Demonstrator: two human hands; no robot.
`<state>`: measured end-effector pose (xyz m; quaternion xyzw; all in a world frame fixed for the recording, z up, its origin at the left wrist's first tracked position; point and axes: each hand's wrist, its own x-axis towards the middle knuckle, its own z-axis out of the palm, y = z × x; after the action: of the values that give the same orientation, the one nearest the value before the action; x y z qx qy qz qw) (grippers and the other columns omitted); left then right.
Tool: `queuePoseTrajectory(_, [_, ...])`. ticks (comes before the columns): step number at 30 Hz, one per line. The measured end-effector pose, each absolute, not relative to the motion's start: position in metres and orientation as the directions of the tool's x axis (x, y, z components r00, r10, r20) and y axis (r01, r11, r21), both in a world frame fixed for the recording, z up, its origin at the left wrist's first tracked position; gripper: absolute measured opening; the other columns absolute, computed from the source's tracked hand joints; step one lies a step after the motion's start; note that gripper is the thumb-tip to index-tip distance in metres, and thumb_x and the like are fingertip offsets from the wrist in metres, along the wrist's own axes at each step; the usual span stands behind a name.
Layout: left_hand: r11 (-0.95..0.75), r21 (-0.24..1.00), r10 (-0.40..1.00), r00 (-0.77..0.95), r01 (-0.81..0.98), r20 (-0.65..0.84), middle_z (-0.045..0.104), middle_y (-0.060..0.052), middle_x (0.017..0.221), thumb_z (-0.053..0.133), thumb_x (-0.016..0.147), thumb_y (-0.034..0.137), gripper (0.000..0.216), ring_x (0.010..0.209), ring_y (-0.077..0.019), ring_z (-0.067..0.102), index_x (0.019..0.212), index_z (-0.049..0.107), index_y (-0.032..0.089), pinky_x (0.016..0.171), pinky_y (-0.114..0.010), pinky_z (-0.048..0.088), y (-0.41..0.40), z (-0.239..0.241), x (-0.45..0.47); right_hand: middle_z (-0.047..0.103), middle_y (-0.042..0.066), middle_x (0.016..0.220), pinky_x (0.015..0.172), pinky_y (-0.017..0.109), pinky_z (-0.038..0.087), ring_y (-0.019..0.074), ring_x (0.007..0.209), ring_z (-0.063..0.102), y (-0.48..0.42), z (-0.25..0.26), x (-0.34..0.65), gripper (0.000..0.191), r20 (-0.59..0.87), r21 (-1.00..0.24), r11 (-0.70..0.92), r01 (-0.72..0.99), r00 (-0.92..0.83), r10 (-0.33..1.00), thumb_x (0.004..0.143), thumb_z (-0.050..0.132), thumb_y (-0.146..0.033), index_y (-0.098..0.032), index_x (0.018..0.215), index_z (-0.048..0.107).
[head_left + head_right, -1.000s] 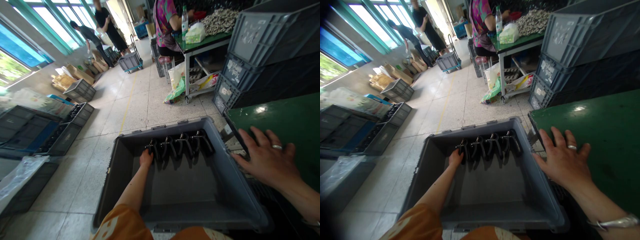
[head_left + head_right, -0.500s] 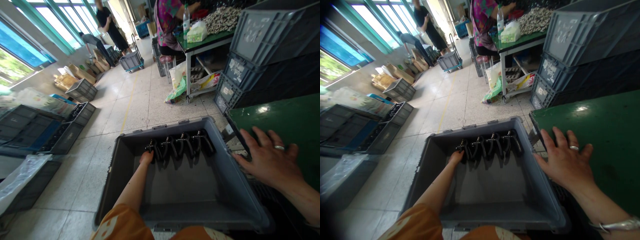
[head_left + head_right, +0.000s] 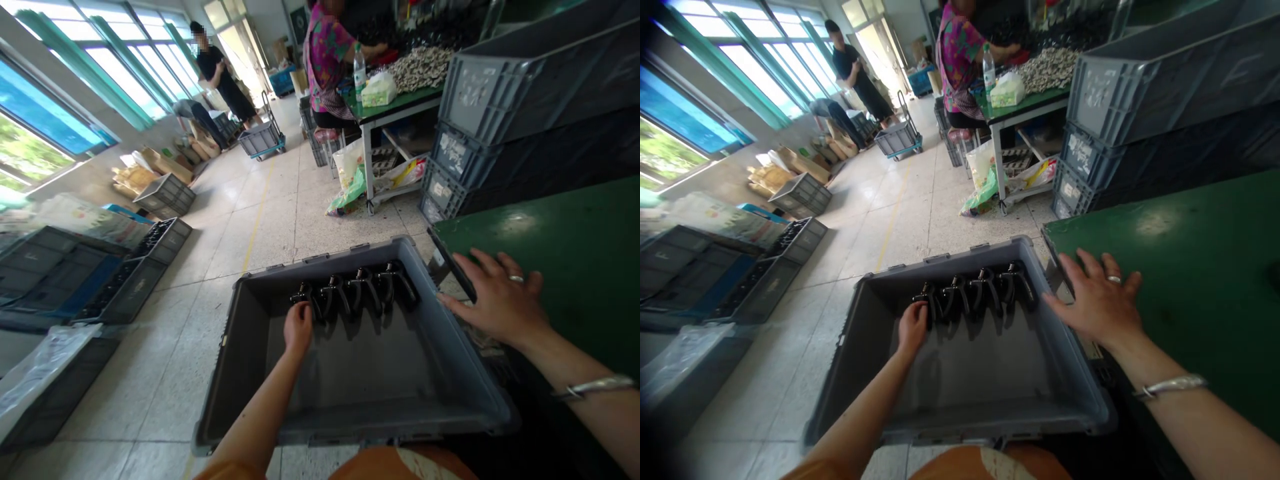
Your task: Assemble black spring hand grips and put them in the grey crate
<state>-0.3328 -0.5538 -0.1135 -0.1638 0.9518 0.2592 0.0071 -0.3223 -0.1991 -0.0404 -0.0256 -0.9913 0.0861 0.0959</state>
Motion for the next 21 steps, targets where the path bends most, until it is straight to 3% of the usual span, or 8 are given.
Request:
queuePoseTrajectory(2, [0.810, 0.586, 0.018, -0.999, -0.015, -0.050, 0.065, 0.000, 0.093, 0.050, 0.080, 0.030, 0.016, 0.088, -0.0136, 0.058, 0.088, 0.062, 0.024, 0.078, -0.021, 0.044, -0.496, -0.094, -0.313, 0.040, 0.013, 0.132, 0.092, 0.063, 0.022, 0.0366, 0.121, 0.032, -0.194, -0.040, -0.323, 0.062, 0.227, -0.398, 0.917, 0.019, -0.967, 0.118, 0.073, 0.045, -0.055, -0.022, 0.125, 0.041])
queuePoseTrajectory(3, [0.684, 0.643, 0.407, -0.912, 0.345, 0.057, 0.065, -0.001, 0.090, 0.049, 0.080, 0.029, 0.015, 0.085, -0.0133, 0.059, 0.086, 0.062, 0.023, 0.078, -0.021, 0.044, -0.464, -0.084, -0.302, 0.043, 0.013, 0.130, 0.095, 0.058, 0.024, 0.0324, 0.119, 0.036, -0.191, -0.039, -0.319, 0.060, 0.222, -0.546, 0.837, 0.013, -0.962, 0.160, 0.074, 0.047, -0.052, -0.021, 0.125, 0.041])
queuePoseTrajectory(5, [0.246, 0.615, 0.815, -0.503, 0.749, 0.287, 0.065, -0.002, 0.091, 0.048, 0.080, 0.025, 0.014, 0.084, -0.0136, 0.058, 0.087, 0.060, 0.022, 0.079, -0.024, 0.044, -0.403, -0.061, -0.280, 0.048, 0.013, 0.126, 0.094, 0.047, 0.033, 0.0257, 0.114, 0.045, -0.183, -0.034, -0.301, 0.056, 0.152, -0.816, 0.577, 0.011, -0.960, 0.233, 0.076, 0.048, -0.046, -0.018, 0.125, 0.040])
queuePoseTrajectory(7, [0.004, 0.556, 0.874, -0.273, 0.831, 0.402, 0.065, -0.004, 0.090, 0.046, 0.081, 0.024, 0.015, 0.082, -0.0141, 0.058, 0.090, 0.059, 0.020, 0.075, -0.025, 0.044, -0.351, -0.039, -0.255, 0.053, 0.014, 0.120, 0.085, 0.042, 0.043, 0.0223, 0.103, 0.054, -0.169, -0.027, -0.270, 0.050, 0.091, -0.912, 0.410, 0.017, -0.966, 0.243, 0.081, 0.042, -0.041, -0.018, 0.125, 0.040])
queuePoseTrajectory(10, [-0.153, 0.515, 0.947, -0.024, 0.844, 0.321, 0.064, -0.004, 0.082, 0.046, 0.082, 0.026, 0.015, 0.077, -0.0156, 0.058, 0.086, 0.059, 0.020, 0.069, -0.026, 0.045, -0.285, -0.014, -0.223, 0.066, 0.007, 0.095, 0.067, 0.031, 0.051, 0.0166, 0.077, 0.063, -0.136, -0.013, -0.210, 0.044, 0.115, -0.865, 0.496, 0.081, -0.929, 0.352, 0.072, 0.057, -0.037, -0.019, 0.112, 0.054])
queuePoseTrajectory(13, [-0.353, 0.418, 0.935, 0.302, 0.837, 0.185, 0.063, -0.003, 0.082, 0.050, 0.078, 0.031, 0.017, 0.078, -0.0184, 0.057, 0.089, 0.060, 0.022, 0.068, -0.029, 0.045, -0.218, 0.001, -0.185, 0.065, 0.006, 0.099, 0.070, 0.029, 0.050, 0.0150, 0.077, 0.062, -0.093, 0.010, -0.130, 0.044, 0.188, -0.791, 0.584, 0.185, -0.834, 0.519, 0.070, 0.060, -0.031, -0.019, 0.112, 0.055])
queuePoseTrajectory(17, [-0.583, 0.379, 0.810, 0.551, 0.719, 0.199, 0.062, -0.003, 0.093, 0.053, 0.076, 0.034, 0.026, 0.085, -0.0211, 0.055, 0.099, 0.058, 0.024, 0.073, -0.033, 0.046, -0.141, 0.013, -0.109, 0.060, 0.007, 0.112, 0.087, 0.031, 0.043, 0.0171, 0.099, 0.056, -0.039, 0.042, 0.000, 0.038, 0.336, -0.449, 0.669, 0.592, -0.582, 0.740, 0.079, 0.048, -0.030, -0.019, 0.115, 0.054])
queuePoseTrajectory(21, [-0.593, 0.522, 0.801, 0.517, 0.613, 0.302, 0.062, -0.001, 0.095, 0.052, 0.077, 0.031, 0.022, 0.089, -0.0184, 0.054, 0.097, 0.059, 0.024, 0.079, -0.031, 0.044, -0.087, 0.002, -0.043, 0.059, 0.010, 0.113, 0.093, 0.036, 0.037, 0.0215, 0.105, 0.052, 0.014, 0.052, 0.116, 0.035, 0.339, -0.192, 0.436, 0.879, -0.358, 0.870, 0.081, 0.042, -0.025, -0.016, 0.112, 0.057])
